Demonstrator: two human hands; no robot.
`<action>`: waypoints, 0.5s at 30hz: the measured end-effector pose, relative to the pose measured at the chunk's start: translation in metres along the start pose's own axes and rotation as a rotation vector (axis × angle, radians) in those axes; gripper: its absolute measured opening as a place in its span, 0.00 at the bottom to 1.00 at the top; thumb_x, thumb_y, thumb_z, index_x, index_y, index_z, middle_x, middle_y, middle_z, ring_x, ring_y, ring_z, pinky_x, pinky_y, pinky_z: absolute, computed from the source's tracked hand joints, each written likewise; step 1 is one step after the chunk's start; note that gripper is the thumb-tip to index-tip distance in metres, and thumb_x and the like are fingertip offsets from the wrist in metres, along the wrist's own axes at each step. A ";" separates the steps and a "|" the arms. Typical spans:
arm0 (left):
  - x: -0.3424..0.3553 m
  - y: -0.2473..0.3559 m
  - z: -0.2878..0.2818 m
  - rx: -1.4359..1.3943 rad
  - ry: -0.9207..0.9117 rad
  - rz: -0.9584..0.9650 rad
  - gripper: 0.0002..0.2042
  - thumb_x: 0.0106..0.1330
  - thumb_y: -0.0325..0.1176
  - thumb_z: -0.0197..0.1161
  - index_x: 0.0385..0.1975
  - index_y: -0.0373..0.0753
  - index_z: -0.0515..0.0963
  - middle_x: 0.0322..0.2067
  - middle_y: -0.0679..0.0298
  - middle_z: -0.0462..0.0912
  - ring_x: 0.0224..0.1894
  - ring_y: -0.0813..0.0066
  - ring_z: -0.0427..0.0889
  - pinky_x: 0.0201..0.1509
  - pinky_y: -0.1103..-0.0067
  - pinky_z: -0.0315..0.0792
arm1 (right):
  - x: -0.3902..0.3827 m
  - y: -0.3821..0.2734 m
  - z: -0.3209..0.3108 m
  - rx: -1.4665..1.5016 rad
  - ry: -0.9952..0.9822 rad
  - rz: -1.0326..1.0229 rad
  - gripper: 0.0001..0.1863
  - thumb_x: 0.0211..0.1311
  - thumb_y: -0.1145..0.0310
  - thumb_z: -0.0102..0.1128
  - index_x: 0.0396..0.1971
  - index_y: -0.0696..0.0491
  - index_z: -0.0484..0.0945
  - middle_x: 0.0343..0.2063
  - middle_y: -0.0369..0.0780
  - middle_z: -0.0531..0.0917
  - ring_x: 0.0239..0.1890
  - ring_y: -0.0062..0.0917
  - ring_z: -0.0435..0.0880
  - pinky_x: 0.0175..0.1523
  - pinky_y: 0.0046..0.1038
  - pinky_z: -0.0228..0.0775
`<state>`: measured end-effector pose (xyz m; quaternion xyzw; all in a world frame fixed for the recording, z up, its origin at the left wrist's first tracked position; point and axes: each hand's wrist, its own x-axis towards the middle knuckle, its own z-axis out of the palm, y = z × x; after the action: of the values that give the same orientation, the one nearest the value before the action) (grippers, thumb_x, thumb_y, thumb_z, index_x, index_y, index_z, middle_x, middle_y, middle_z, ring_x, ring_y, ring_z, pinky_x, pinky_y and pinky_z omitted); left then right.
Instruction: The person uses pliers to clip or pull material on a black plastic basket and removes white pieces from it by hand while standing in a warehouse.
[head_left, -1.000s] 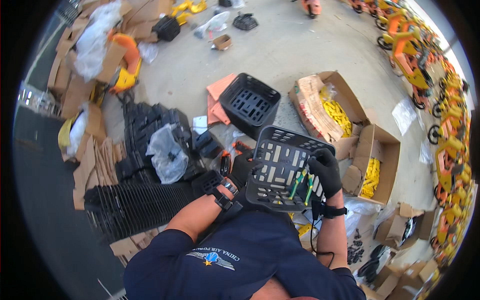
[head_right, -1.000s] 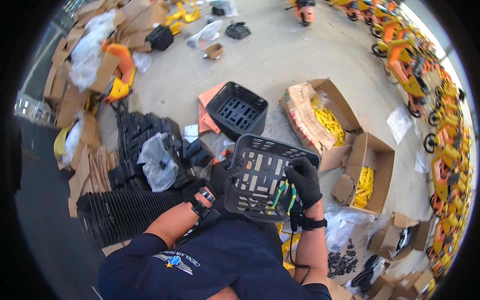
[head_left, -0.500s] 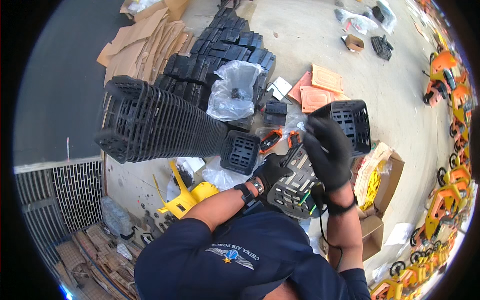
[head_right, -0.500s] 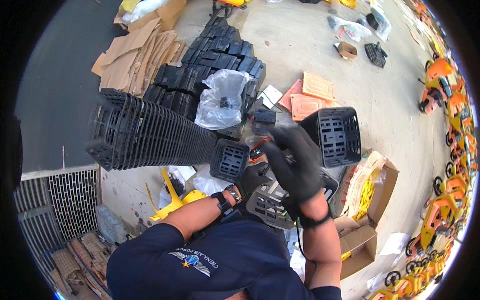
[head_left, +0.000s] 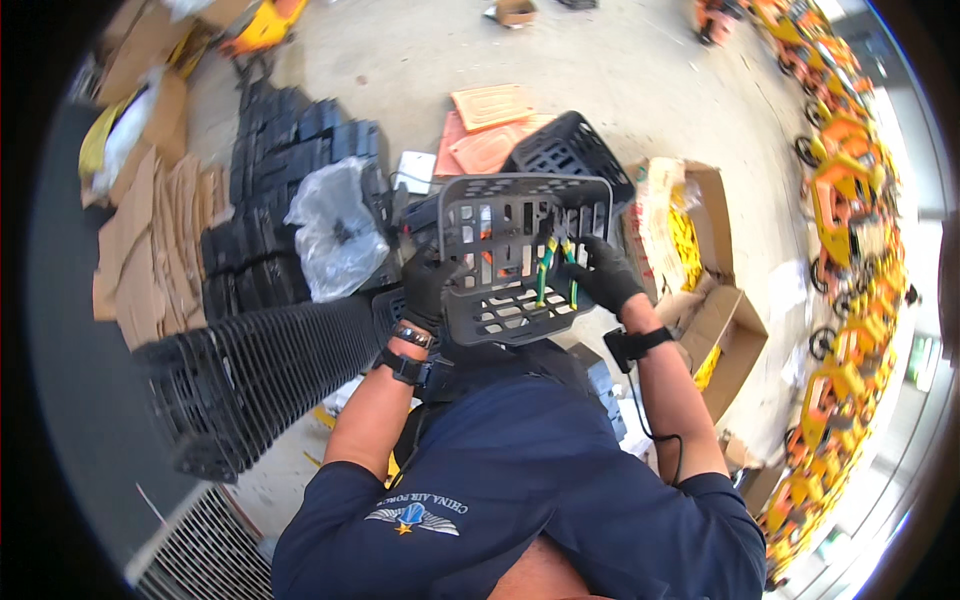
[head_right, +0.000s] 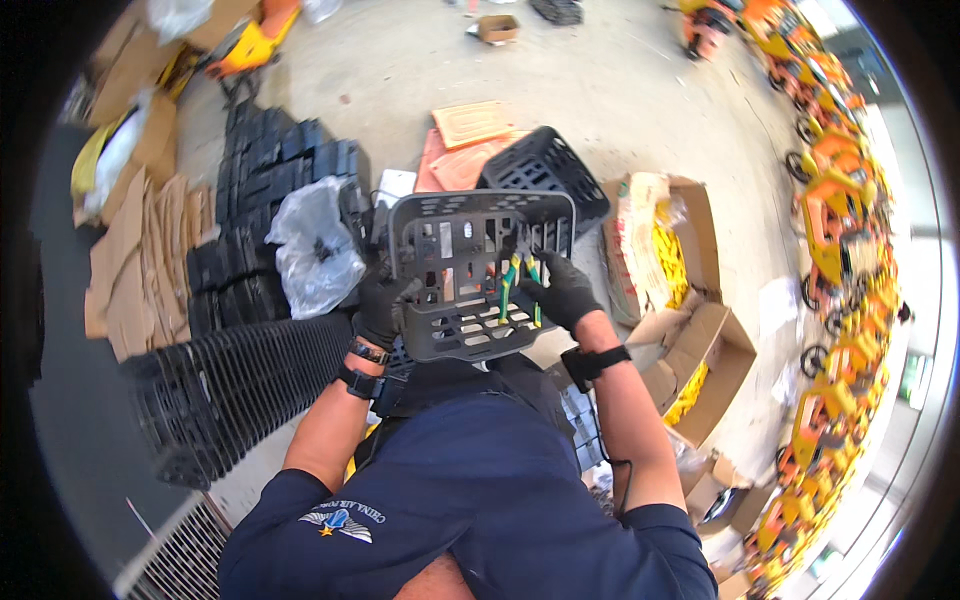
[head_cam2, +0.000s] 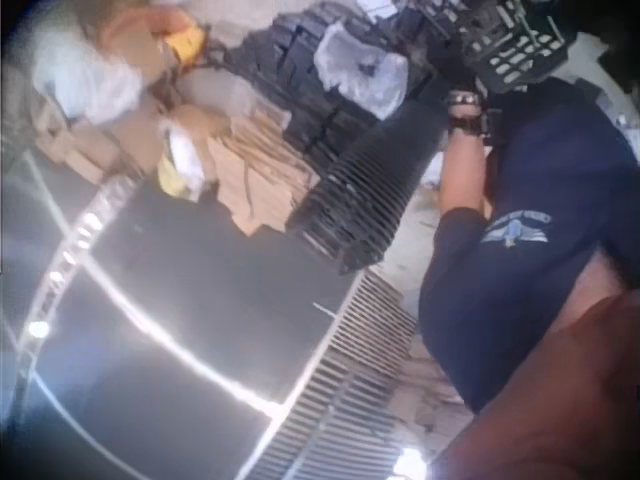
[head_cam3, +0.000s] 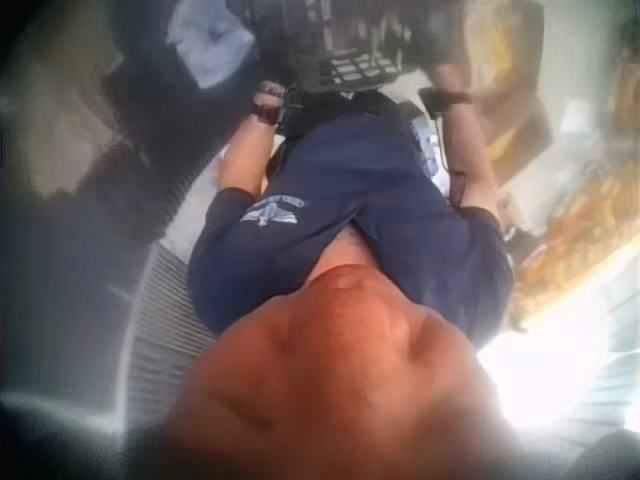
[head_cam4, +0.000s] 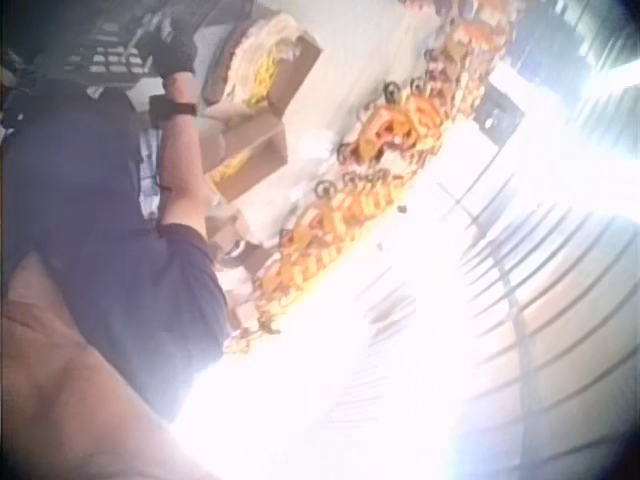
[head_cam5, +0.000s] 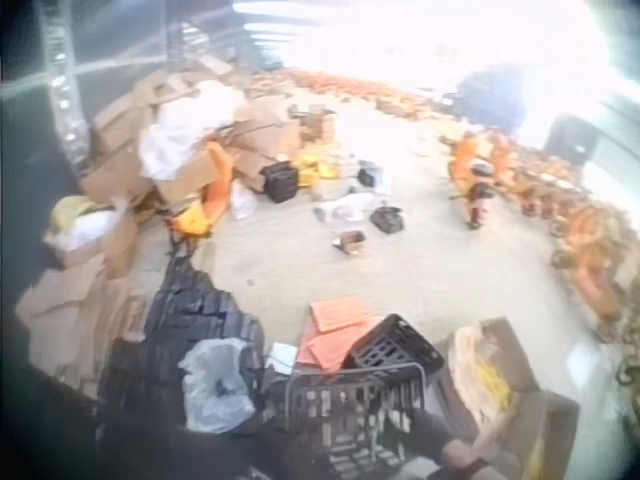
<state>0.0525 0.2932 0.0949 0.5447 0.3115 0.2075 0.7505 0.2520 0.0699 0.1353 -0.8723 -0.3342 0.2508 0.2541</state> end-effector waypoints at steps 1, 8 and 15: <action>0.002 0.011 0.012 0.035 -0.006 0.014 0.13 0.55 0.25 0.63 0.41 0.33 0.79 0.28 0.66 0.83 0.27 0.81 0.78 0.31 0.82 0.72 | -0.009 0.011 0.006 -0.058 0.076 0.018 0.34 0.49 0.58 0.70 0.54 0.56 0.69 0.41 0.48 0.80 0.41 0.38 0.79 0.48 0.35 0.71; 0.002 0.031 0.068 -0.017 -0.145 -0.083 0.15 0.55 0.23 0.60 0.44 0.31 0.78 0.39 0.60 0.83 0.38 0.76 0.80 0.43 0.77 0.74 | -0.026 0.010 0.004 -0.160 0.099 0.369 0.54 0.43 0.49 0.70 0.66 0.54 0.49 0.54 0.58 0.66 0.53 0.51 0.72 0.55 0.43 0.68; -0.002 0.000 0.079 -0.083 -0.081 -0.372 0.09 0.62 0.30 0.61 0.39 0.34 0.77 0.22 0.65 0.79 0.16 0.77 0.75 0.20 0.81 0.69 | -0.047 0.061 0.025 0.438 0.096 0.459 0.54 0.40 0.62 0.70 0.67 0.55 0.47 0.50 0.55 0.74 0.51 0.41 0.77 0.55 0.36 0.69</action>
<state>0.1052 0.2376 0.1121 0.4541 0.3674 0.0556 0.8098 0.2341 0.0040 0.0921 -0.8604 -0.0547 0.3259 0.3880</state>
